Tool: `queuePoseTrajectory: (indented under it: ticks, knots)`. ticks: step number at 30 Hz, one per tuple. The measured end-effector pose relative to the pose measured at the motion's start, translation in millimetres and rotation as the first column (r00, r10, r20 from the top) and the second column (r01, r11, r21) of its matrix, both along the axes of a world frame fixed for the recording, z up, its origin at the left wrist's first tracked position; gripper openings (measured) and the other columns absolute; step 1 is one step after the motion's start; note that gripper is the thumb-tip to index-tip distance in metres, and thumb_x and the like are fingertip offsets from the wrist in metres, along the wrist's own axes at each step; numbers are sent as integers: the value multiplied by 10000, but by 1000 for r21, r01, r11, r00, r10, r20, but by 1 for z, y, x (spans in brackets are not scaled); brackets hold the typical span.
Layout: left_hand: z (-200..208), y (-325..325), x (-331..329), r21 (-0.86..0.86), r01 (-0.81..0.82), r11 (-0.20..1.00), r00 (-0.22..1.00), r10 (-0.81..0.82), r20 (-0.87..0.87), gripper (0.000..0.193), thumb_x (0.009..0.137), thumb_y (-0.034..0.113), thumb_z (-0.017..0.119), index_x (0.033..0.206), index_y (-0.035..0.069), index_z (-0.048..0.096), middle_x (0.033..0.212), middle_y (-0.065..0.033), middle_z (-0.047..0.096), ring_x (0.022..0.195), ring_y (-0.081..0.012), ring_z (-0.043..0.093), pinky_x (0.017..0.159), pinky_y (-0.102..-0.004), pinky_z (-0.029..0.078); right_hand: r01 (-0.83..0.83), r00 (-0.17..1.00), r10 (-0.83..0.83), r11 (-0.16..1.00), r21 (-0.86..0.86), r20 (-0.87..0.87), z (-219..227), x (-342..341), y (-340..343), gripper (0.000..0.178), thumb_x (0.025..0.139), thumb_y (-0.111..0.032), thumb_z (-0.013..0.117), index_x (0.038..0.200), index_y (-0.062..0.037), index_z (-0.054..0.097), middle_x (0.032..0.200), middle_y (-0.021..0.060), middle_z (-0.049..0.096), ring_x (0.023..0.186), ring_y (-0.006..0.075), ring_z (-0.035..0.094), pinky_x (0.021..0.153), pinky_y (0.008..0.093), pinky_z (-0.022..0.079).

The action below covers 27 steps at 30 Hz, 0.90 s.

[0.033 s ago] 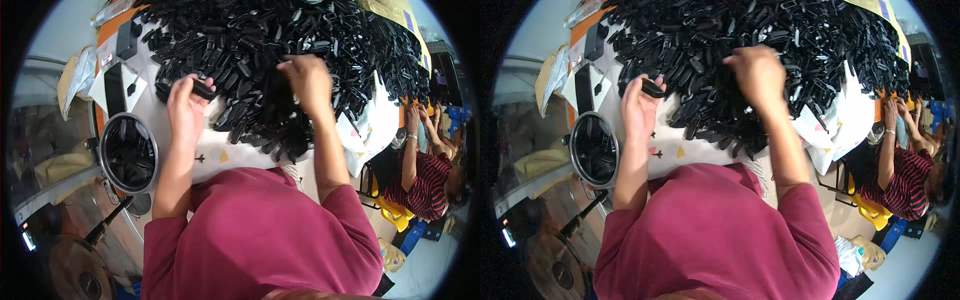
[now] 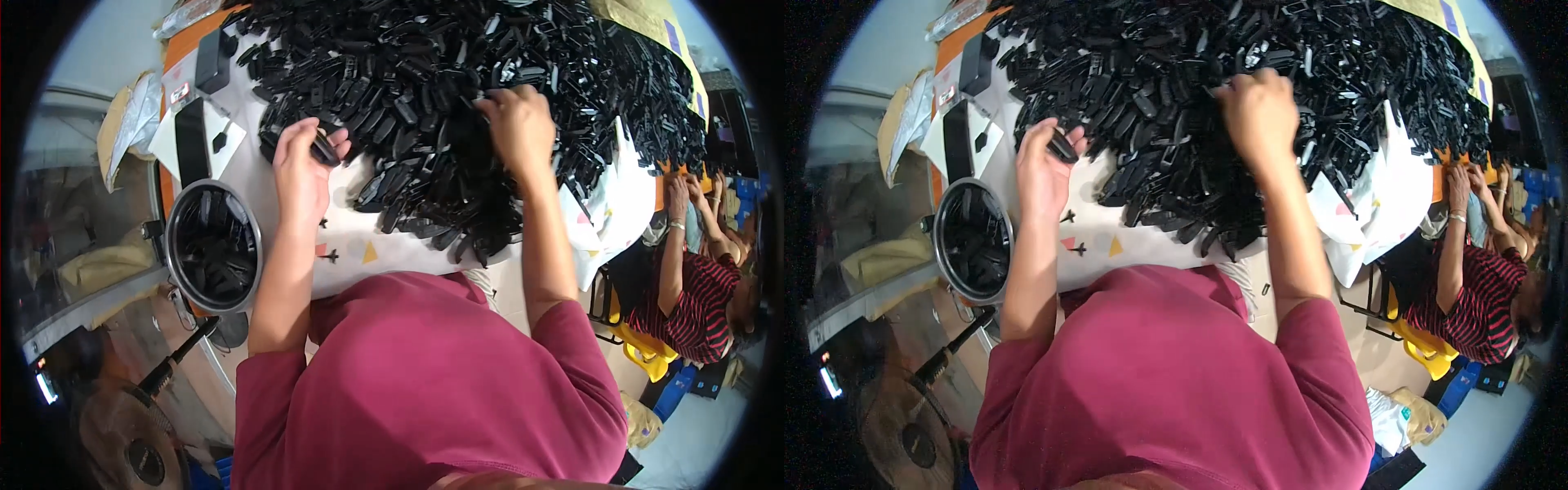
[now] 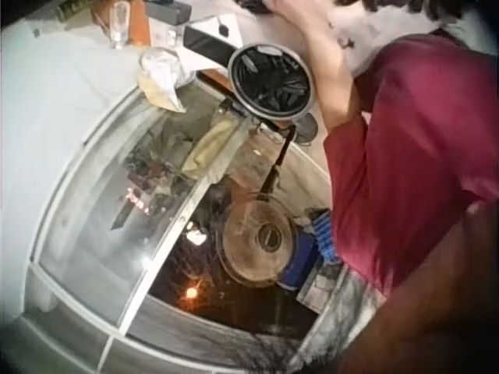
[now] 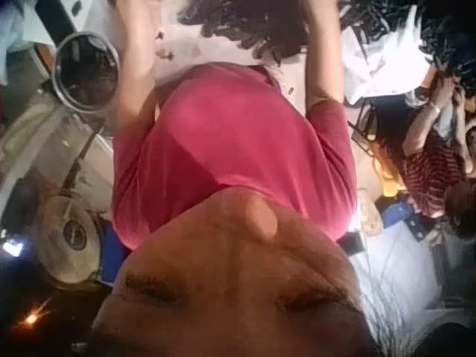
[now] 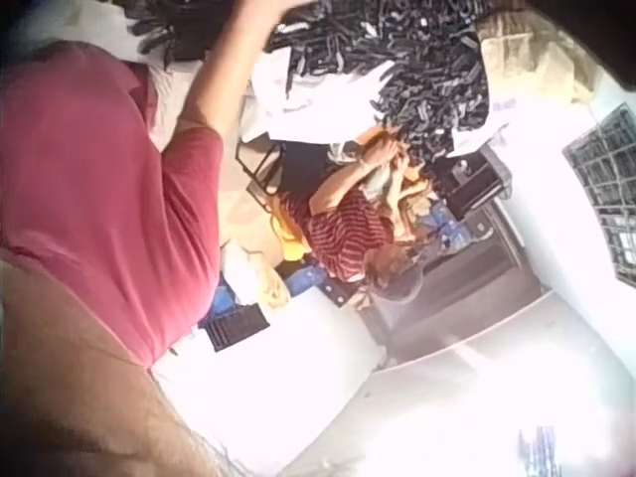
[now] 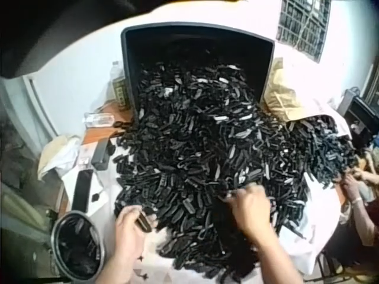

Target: Assembling small black plastic components by hand and placing them into a bowl.

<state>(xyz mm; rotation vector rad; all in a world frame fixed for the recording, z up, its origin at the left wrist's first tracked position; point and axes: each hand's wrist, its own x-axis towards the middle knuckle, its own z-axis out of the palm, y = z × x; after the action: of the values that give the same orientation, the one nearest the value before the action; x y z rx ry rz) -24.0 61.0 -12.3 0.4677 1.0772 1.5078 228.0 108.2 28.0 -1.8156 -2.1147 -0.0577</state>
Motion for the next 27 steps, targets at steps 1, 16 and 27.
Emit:
queuePoseTrajectory:
  ticks: [1,16,27]
  knots:
    - [-16,2,-10,-55,5,998,989,-13,-149,153,841,112,521,950,11,559,866,-103,597,789,-201,598,704,-322,484,84,989,-84,996,6,121,-12,8,7,212,760,-249,614,879,-80,664,869,113,593,843,316,553,709,393,470]
    - [-6,9,44,-158,245,957,-408,-46,-912,228,721,231,665,888,81,621,897,-70,551,740,-264,598,624,-362,492,17,988,31,949,314,-149,-24,-4,5,119,758,-159,614,827,-64,604,820,69,629,788,270,585,695,374,452]
    - [14,0,23,77,324,943,615,-148,-775,98,808,38,544,906,37,553,913,-83,639,593,-108,545,497,-230,436,-257,161,-352,887,-383,-922,-1,-46,-42,234,884,-139,538,1094,-35,534,586,-29,440,436,42,383,371,179,297]
